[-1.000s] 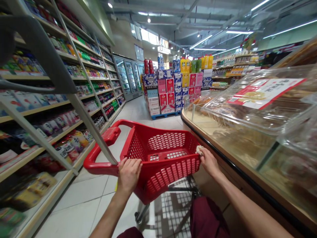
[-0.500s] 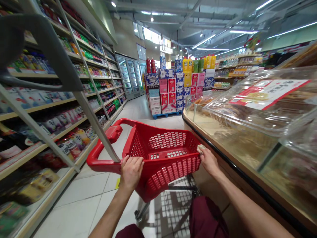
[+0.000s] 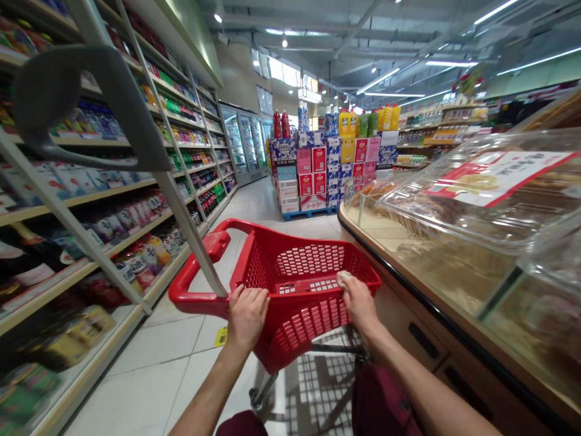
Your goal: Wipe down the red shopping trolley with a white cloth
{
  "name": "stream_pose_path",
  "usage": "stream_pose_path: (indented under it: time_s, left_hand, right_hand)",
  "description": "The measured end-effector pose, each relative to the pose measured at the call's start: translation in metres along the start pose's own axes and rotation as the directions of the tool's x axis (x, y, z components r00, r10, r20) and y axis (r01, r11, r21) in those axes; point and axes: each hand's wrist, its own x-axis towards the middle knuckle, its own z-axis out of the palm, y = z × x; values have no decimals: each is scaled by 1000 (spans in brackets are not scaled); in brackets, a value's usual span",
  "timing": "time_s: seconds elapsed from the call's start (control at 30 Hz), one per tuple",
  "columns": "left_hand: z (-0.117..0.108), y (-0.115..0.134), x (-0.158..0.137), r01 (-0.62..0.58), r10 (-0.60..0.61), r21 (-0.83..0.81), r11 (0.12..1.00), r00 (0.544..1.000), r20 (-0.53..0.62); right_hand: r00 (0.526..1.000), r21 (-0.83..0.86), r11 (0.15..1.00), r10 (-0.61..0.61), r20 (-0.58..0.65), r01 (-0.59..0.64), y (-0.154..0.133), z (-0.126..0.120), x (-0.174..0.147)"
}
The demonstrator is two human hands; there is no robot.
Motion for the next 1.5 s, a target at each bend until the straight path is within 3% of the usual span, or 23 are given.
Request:
stream_pose_path:
  time_s: [0.1,0.17,0.23,0.27,0.37,0.43,0.53,0.63,0.7,0.77,0.83,0.9,0.97,1.07,1.17,1.23,1.27,1.3,1.4,1.43,1.47,1.5]
  left_hand:
    - [-1,3,0,6,-6,-10,1000,1000,5]
    - [-8,-2,-5,-50,49,-46,998,999,-6]
    - [-20,-15,-12,-93,89,-72,993,994,-58]
    - [-28,-24,-16,-57,49,-66,996,992,-115]
    - [-47,-51,-25,227,-222,-10,974,941,-255]
    - [-54,-65,-25,306,-298,12,952,936,-185]
    - [-55,-73,-22,265,-265,-4,964,964,-27]
    - [-54,-74,-20,274,-274,-37,961,962,-11]
    - [-55,-74,-22,281,-282,-62,958,959,1]
    - [-56,-73,-25,296,-296,-87,951,955,12]
    - [-58,-72,-26,313,-313,-107,944,950,19]
    - [-59,-70,-27,327,-326,-121,937,945,33]
    - [-60,-68,-26,338,-335,-130,932,941,44]
    - [-61,-68,-25,343,-341,-132,930,939,42]
    - [-60,-71,-24,328,-327,-137,935,945,31]
    - [-59,-72,-23,322,-322,-141,936,947,23]
    - [-59,-72,-24,321,-321,-142,937,947,21]
    - [-58,-73,-24,319,-320,-141,937,947,21]
    - [-57,-73,-25,324,-324,-140,936,946,24]
    - [-57,-72,-26,324,-324,-141,935,946,23]
    - [-58,-72,-26,322,-322,-143,936,946,21]
    - [-58,-72,-26,319,-319,-144,937,947,21]
  right_hand:
    - [979,118,976,-193,62,185,-61,26,-2]
    - [965,138,963,-245,96,231,-80,33,-2]
    - [962,117,965,-246,115,233,-71,29,-2]
    - [966,99,970,-233,110,222,-60,24,-3]
    - [984,61,984,-171,41,168,-32,17,-2]
    - [983,103,978,-183,24,179,-44,22,0]
    - [954,253,925,-300,29,283,-108,43,0]
    - [919,377,848,-393,-26,373,-181,61,-1]
    - [892,436,789,-444,-83,433,-212,61,6]
    - [863,478,723,-466,-194,498,-232,45,23]
    - [805,467,655,-485,-343,594,-252,17,55]
    - [674,346,581,-586,-451,737,-275,-14,96]
    - [565,181,553,-677,-472,813,-295,-36,130]
    - [389,-19,416,-866,-313,909,-295,-37,144]
    - [140,-81,142,-990,-26,987,-261,-14,118]
    - [66,-81,61,-996,61,995,-244,-5,106]
    - [71,-90,65,-996,62,994,-242,-6,107]
    - [109,-110,105,-993,33,988,-245,-10,111]
    - [302,-174,328,-939,-163,928,-267,-30,135]
    - [342,-181,380,-916,-210,907,-272,-33,139]
    - [351,-183,393,-909,-223,901,-273,-33,138]
    - [330,-182,365,-923,-199,913,-271,-30,133]
